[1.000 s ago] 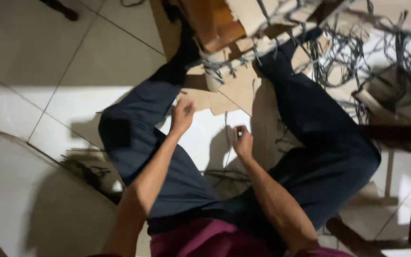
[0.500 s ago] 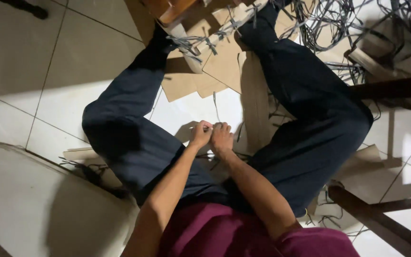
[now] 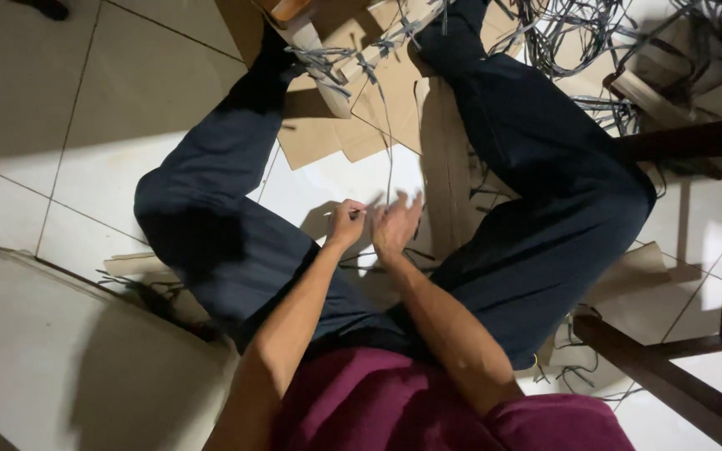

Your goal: The person wraps the legs of a wooden chair with protective cardboard strips and secures them with wire ties.

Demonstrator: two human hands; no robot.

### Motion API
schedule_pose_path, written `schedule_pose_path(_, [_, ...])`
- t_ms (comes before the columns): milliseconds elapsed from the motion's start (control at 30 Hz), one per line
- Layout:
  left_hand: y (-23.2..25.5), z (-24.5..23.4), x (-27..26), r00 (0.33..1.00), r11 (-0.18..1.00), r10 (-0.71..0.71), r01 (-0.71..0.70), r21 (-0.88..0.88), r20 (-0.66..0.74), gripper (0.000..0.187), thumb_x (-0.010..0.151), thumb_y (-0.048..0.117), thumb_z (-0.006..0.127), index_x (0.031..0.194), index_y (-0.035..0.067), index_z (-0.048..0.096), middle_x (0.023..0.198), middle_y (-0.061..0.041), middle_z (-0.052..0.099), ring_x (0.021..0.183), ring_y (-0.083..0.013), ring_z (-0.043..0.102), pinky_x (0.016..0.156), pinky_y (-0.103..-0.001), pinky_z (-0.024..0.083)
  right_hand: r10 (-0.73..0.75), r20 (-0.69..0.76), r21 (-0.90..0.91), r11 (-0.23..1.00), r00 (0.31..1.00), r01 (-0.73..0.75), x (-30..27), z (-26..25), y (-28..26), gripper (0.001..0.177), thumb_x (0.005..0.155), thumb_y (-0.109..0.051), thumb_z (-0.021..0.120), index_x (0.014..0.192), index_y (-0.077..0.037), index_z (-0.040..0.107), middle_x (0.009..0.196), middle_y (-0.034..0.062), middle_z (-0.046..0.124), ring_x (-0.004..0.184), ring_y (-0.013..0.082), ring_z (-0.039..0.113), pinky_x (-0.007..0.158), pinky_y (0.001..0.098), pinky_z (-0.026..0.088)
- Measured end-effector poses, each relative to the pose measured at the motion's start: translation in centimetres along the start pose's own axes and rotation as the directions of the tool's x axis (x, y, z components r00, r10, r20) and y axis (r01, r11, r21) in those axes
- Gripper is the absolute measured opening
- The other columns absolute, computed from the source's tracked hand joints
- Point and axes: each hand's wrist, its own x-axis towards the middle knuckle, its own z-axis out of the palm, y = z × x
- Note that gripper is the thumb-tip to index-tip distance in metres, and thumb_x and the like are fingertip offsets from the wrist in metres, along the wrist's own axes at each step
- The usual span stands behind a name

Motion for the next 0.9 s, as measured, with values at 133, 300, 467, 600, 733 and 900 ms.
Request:
schedule_pose_path(133, [-4.6,2.8,2.0,0.984,0.970,0.173,-0.176,-0.168,-0.032,0.012,0.088,0.015,0.072,0.095,0.006,0.070,0.094,-0.011,0.077,0.091,-0.0235,0.076,0.082,-0.035,0.060,0.492,0.056,-0.134,0.866,0.869,-0.482,-2.3,3.5,4.3,0.062,0.083,-0.020,0.077,0.133,0.004,0.051,0.140,0.0288,0.048,0.133,0.0460,0.046,0.117,0.0505,0.036])
schedule_pose_path(300, [-3.3,1.9,1.1,0.992,0.988,0.129,-0.129,-0.086,-0.011,0.011,0.088,0.013,0.073,0.095,0.006,0.071,0.094,-0.009,0.077,0.092,-0.0222,0.075,0.078,-0.035,0.059,0.732,0.081,-0.131,0.681,0.677,-0.721,-2.3,6.4,7.3,0.066,0.084,-0.028,0.077,0.130,0.008,0.047,0.142,0.0336,0.046,0.124,0.0481,0.053,0.106,0.0499,0.045])
schedule_pose_path(467, [-2.5,1.7,1.0,0.994,0.987,0.111,-0.113,-0.112,-0.021,0.012,0.087,0.015,0.073,0.095,0.006,0.070,0.094,-0.009,0.076,0.090,-0.0221,0.075,0.078,-0.034,0.060,0.602,0.162,-0.135,0.799,0.782,-0.587,-2.5,5.9,5.9,0.054,0.087,-0.029,0.074,0.125,0.003,0.054,0.137,0.0295,0.050,0.130,0.0450,0.050,0.112,0.0505,0.040])
schedule_pose_path(600, [-2.5,1.2,1.0,0.993,0.988,0.079,-0.089,-0.128,-0.083,0.013,0.091,0.019,0.072,0.094,0.006,0.071,0.092,-0.009,0.077,0.088,-0.0209,0.075,0.079,-0.035,0.058,0.320,0.165,0.081,0.938,0.933,-0.336,-3.3,5.0,2.7,0.064,0.086,-0.023,0.070,0.138,0.007,0.047,0.141,0.0331,0.046,0.129,0.0493,0.044,0.109,0.0536,0.038])
schedule_pose_path(733, [-3.3,1.1,2.1,0.989,0.985,0.054,-0.074,-0.155,-0.134,0.015,0.092,0.020,0.071,0.094,0.006,0.072,0.091,-0.010,0.076,0.085,-0.0217,0.074,0.079,-0.035,0.058,0.195,0.183,0.178,0.957,0.964,-0.227,-2.6,5.1,4.3,0.063,0.086,-0.021,0.070,0.139,0.004,0.048,0.143,0.0348,0.044,0.132,0.0504,0.043,0.113,0.0539,0.038])
schedule_pose_path(900, [-2.4,1.1,1.2,0.988,0.987,0.121,-0.130,-0.095,-0.096,0.014,0.090,0.020,0.072,0.093,0.006,0.073,0.091,-0.010,0.077,0.086,-0.0212,0.074,0.078,-0.034,0.057,0.386,-0.256,-0.147,0.891,0.886,-0.431,-0.7,11.4,19.0,0.073,0.093,-0.023,0.069,0.148,0.012,0.038,0.131,0.0342,0.057,0.117,0.0508,0.053,0.105,0.0543,0.043])
